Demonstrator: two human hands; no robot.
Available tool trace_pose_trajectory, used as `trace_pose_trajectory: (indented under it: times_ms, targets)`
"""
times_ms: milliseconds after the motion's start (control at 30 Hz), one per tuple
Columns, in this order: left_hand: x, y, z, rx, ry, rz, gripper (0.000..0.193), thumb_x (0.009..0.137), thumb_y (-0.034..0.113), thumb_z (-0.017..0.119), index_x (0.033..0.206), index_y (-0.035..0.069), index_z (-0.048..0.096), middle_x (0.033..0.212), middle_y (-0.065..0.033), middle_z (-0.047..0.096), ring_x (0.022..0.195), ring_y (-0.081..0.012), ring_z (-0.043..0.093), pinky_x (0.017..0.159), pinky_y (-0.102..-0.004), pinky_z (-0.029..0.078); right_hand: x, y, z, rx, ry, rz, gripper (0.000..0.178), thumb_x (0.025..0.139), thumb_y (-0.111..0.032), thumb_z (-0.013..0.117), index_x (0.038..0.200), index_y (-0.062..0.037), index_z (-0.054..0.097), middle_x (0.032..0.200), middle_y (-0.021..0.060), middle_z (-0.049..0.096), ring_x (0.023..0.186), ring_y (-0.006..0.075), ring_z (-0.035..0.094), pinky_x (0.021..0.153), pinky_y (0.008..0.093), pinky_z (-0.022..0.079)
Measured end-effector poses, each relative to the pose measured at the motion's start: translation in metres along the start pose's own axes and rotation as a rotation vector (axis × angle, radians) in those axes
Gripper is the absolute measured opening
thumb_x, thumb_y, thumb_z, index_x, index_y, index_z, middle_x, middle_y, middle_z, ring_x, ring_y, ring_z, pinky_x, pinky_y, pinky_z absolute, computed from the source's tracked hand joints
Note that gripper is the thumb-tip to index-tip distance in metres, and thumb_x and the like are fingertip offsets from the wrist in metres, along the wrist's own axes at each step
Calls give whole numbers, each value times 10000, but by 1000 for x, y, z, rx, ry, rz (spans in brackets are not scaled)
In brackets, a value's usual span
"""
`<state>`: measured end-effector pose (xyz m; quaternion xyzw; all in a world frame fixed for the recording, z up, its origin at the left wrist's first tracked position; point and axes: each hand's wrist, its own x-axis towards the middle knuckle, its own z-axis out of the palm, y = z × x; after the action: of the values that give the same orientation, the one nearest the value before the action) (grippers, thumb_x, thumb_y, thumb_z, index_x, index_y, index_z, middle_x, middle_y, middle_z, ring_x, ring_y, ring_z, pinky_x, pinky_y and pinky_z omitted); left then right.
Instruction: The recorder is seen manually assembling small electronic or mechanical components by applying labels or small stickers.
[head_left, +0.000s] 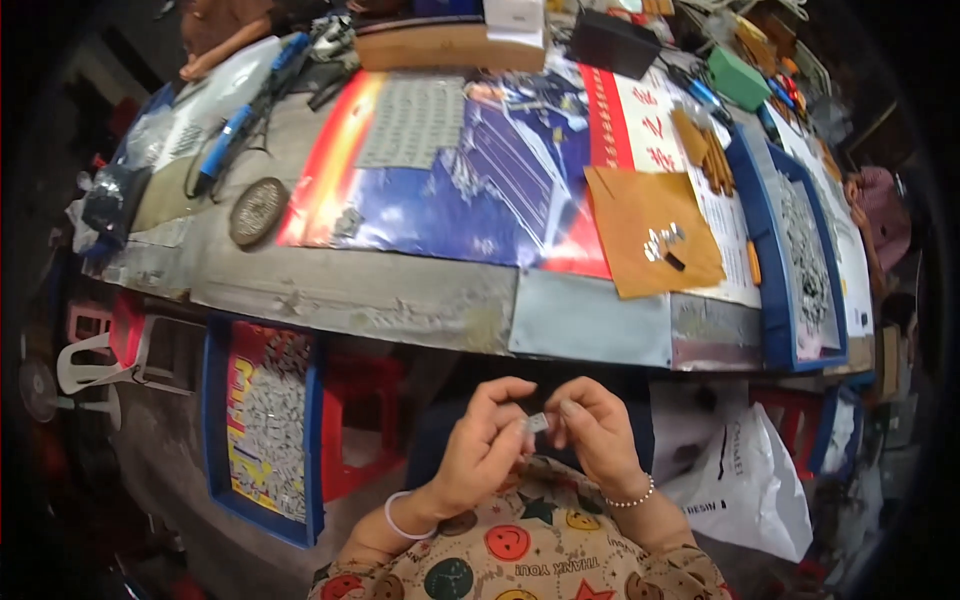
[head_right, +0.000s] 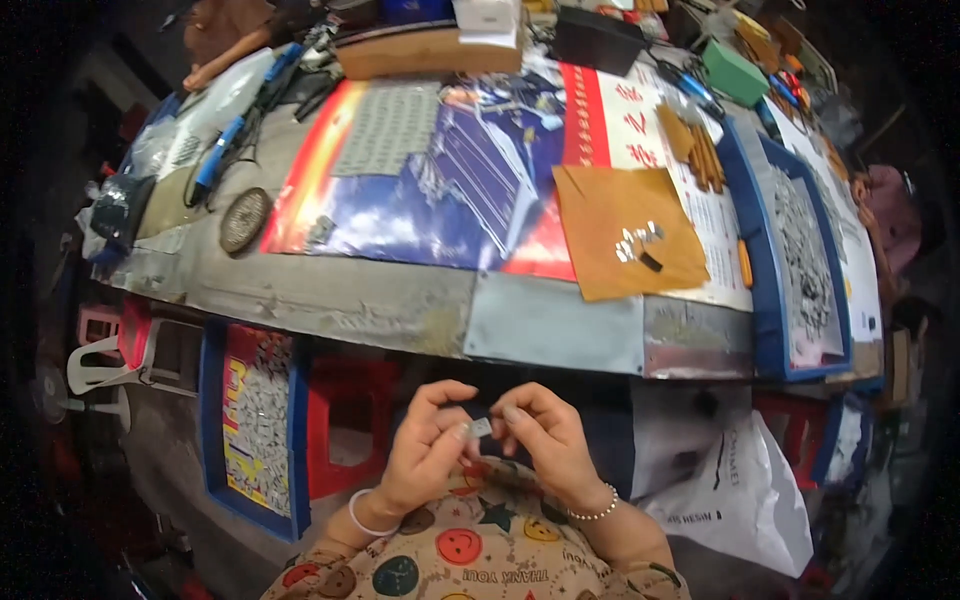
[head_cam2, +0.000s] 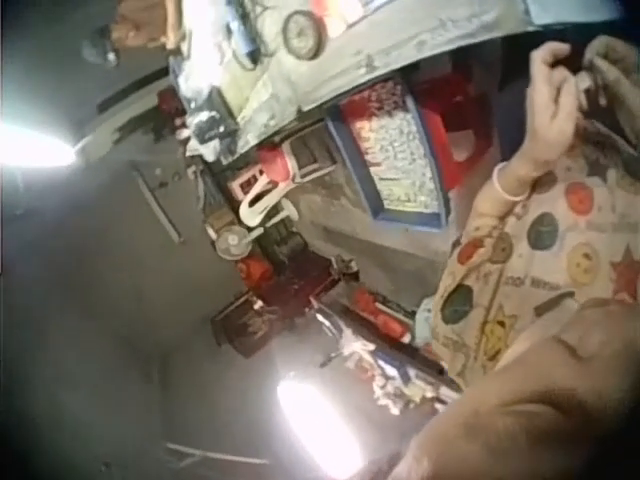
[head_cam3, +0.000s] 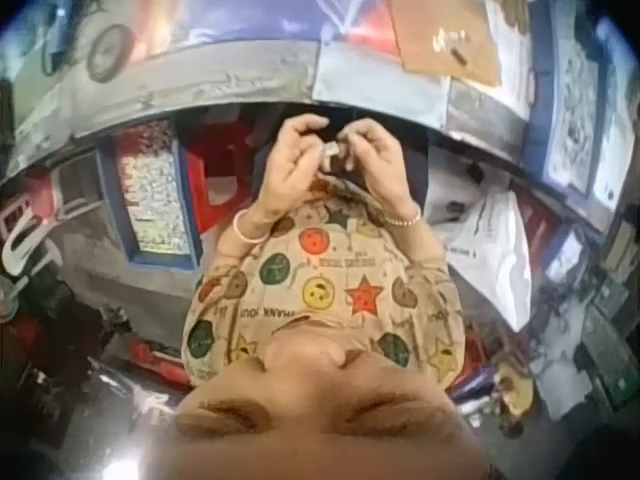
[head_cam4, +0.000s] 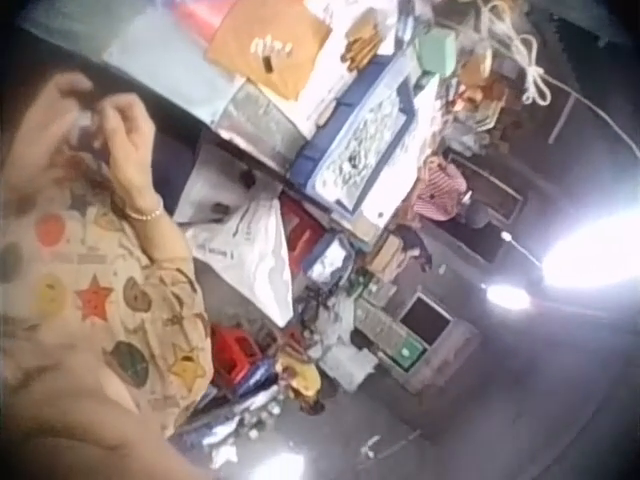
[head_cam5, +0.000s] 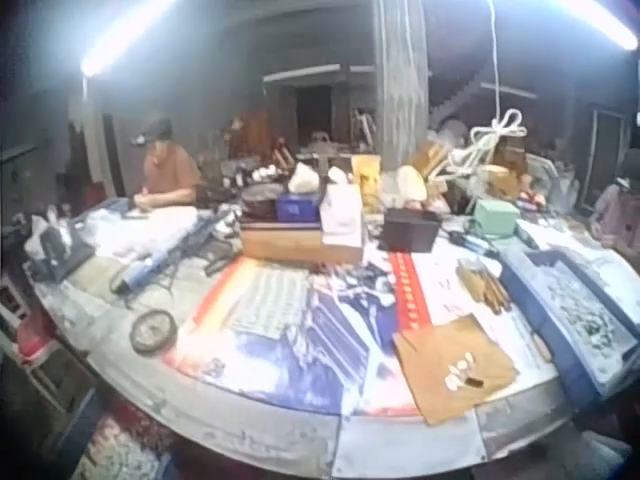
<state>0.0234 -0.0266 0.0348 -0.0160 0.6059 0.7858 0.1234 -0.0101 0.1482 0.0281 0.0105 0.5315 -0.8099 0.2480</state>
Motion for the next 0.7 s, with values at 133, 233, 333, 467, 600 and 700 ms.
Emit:
trace_pose_trajectory:
  times_ms: [133,233,333,467,600,700]
  targets:
    - [3,-8,2,-3,-10,-30,346,948,35,432,1284,-4,356,752,-17,555,643,-47,499,599,-185,426,-2,6,-7,11,0,44,133,965,-103,501,1011,3,566,850,47,584,742,75,533,632,202,450]
    - [2,-10,4,-10,-27,-50,353,943,29,434,1285,-5,353,725,-20,547,632,-51,496,584,-192,415,-4,7,-9,7,-7,57,129,961,-101,511,1022,-1,566,854,36,579,740,67,529,630,196,446]
    - [3,-11,6,12,-37,-65,359,938,24,439,1285,-6,351,701,-19,540,618,-53,491,572,-198,405,-6,6,-9,-4,3,71,126,946,-87,538,1038,-5,566,871,23,577,738,56,525,624,188,444]
    - [5,-12,7,42,-79,-95,348,952,34,444,1284,17,340,748,-21,526,654,-51,488,607,-177,408,-7,-1,-4,2,59,156,124,876,-4,604,999,-5,585,933,37,607,724,72,570,626,200,484]
    - [7,-18,10,36,1,-44,358,921,12,482,1264,-13,381,690,-13,546,595,-40,482,531,-196,385,-7,3,-8,-68,4,86,114,900,-36,592,1007,2,586,901,18,601,706,41,550,614,182,453]
    - [12,-22,11,139,0,3,333,910,29,516,1226,-21,424,661,-9,555,571,-42,491,524,-204,387,-8,0,-14,-100,-35,93,149,895,-17,593,1042,2,571,894,20,593,746,43,548,645,189,454]
